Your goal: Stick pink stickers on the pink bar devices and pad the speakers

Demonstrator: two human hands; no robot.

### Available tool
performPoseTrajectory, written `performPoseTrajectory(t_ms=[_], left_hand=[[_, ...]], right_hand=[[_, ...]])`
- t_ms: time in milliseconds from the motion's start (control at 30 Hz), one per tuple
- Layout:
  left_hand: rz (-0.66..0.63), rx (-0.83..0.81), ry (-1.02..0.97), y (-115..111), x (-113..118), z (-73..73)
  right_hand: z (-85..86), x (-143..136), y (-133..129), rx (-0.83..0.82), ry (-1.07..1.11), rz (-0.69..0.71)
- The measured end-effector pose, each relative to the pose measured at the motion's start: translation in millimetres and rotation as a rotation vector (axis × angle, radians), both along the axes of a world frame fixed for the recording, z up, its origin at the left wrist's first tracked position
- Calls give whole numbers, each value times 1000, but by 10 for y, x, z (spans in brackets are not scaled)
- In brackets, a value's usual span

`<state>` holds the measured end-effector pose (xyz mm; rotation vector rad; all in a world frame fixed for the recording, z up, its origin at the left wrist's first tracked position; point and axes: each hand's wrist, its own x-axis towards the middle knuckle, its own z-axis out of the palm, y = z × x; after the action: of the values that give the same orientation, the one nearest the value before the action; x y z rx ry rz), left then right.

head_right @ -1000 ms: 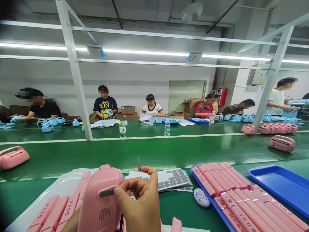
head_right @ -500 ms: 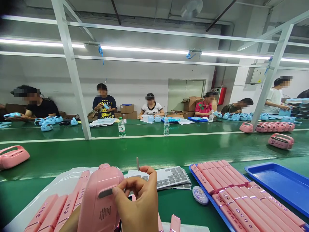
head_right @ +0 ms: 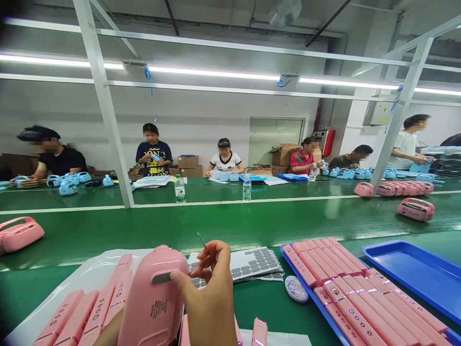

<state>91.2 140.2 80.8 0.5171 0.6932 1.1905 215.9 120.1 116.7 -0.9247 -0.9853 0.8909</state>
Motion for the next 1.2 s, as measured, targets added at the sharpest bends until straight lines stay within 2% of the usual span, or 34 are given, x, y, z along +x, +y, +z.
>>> performPoseTrajectory(t_ms=[133,233,300,433,500,600,667,733,833,967,1200], left_hand=[[-18,35,-6,16,-59,10],[-43,40,-7,-6,-97,30],[-68,34,-5,-27,-103,30],[-100,38,27,-74,-85,37],[-118,82,50,-96,-66,71],[-147,127,55,-131,-23,152],[-123,118,50,-160,10,206],[-71,100,55,-192,37,250],[-30,62,74,-229,59,306],[-72,10,54,-241,69,352],[-72,60,70,-231,66,275]], right_hand=[[-6,195,79,19,-45,89],[20,307,20,42,-132,150],[26,324,-54,51,-141,199],[-42,242,-172,-33,-140,324],[-111,184,-195,-16,-200,305],[-204,125,-199,127,-329,212],[-237,110,-196,172,-375,143],[-248,106,-195,137,-377,103],[-250,97,-192,83,-356,122],[-272,71,-180,97,-335,132],[-302,79,-205,95,-326,163]])
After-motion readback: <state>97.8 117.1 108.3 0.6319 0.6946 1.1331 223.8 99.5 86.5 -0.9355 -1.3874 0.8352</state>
